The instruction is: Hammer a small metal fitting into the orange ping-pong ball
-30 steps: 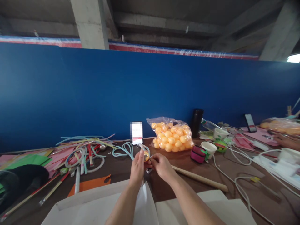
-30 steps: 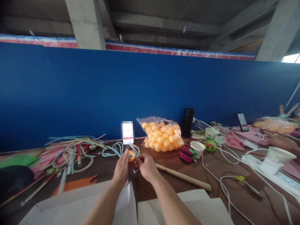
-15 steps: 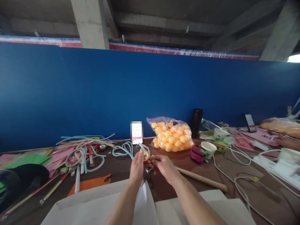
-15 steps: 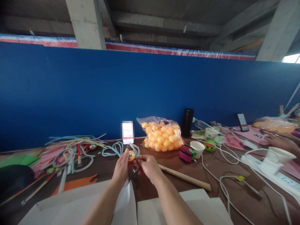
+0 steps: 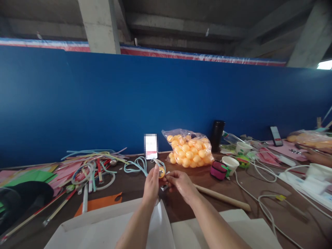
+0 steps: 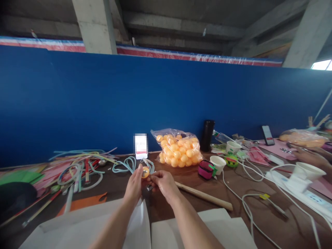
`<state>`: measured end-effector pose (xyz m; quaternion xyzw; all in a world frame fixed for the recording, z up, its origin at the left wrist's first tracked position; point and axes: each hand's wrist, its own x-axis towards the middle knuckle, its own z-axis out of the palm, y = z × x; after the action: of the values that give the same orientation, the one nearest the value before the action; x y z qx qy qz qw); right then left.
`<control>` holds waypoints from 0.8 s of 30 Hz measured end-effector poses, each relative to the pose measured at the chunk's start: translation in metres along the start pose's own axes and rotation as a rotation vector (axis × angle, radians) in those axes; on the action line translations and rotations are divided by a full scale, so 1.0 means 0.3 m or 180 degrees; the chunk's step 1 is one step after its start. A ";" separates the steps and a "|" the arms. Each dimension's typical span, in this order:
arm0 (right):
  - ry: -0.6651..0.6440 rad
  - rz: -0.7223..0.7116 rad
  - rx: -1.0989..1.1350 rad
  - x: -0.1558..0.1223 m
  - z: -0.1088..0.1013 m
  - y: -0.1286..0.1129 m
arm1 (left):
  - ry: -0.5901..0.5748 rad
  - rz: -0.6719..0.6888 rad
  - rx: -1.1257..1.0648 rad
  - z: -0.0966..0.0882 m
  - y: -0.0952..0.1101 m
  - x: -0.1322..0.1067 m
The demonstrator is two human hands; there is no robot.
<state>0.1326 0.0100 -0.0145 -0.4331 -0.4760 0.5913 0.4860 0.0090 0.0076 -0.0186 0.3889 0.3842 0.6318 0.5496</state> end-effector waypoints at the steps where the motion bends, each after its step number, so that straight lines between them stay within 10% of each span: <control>1: 0.0009 -0.0011 0.0008 0.000 0.002 0.000 | -0.0005 -0.0001 0.0008 0.000 0.001 0.000; 24: 0.0114 0.0024 0.0136 -0.011 0.016 -0.009 | -0.0006 -0.0022 -0.0119 -0.003 0.004 -0.007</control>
<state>0.1289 0.0062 -0.0110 -0.4350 -0.4529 0.5953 0.5013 0.0078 0.0053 -0.0180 0.3778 0.3732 0.6366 0.5592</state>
